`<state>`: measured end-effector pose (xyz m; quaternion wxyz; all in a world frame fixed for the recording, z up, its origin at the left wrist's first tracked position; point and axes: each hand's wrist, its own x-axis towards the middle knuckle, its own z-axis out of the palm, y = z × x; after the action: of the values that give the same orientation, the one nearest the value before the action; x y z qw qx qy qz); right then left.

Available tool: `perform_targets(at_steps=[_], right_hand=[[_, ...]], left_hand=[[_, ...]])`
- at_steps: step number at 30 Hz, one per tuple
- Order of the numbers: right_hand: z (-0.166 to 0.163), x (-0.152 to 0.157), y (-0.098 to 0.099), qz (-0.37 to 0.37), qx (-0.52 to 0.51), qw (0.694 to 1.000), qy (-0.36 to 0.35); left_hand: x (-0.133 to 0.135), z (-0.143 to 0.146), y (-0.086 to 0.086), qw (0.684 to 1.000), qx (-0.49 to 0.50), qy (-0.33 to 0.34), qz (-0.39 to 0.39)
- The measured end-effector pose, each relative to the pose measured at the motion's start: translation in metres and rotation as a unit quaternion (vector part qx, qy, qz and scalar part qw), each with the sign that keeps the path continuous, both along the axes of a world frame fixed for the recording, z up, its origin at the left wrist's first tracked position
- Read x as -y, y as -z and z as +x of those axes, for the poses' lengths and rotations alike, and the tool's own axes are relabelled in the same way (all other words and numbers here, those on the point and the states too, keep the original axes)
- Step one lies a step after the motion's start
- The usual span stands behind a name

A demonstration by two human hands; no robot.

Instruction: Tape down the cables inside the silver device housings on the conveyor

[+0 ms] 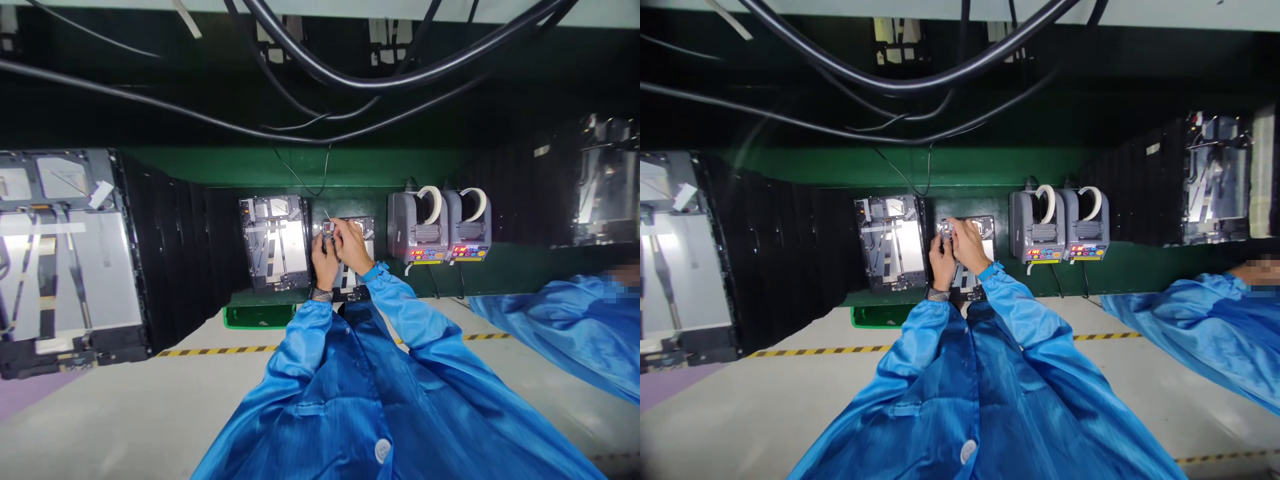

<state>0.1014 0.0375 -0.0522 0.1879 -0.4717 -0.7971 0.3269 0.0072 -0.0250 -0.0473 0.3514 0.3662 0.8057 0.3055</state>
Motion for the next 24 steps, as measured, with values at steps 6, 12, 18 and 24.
perform_targets(at_steps=[6,12,18,24], right_hand=[[-0.001,0.003,-0.002,-0.008,0.0,1.0,0.009],[0.001,0.009,-0.006,-0.008,-0.039,0.999,0.024],[0.0,0.029,-0.022,-0.195,-0.243,0.94,0.135],[0.003,0.046,-0.026,-0.47,-0.415,0.751,0.207]], left_hand=[[0.001,0.001,0.005,1.0,0.01,-0.008,0.019],[0.002,0.0,0.022,0.99,0.06,-0.073,0.107],[0.002,-0.003,0.031,0.981,0.109,-0.104,0.124],[0.004,-0.001,0.029,0.975,0.136,-0.12,0.13]])
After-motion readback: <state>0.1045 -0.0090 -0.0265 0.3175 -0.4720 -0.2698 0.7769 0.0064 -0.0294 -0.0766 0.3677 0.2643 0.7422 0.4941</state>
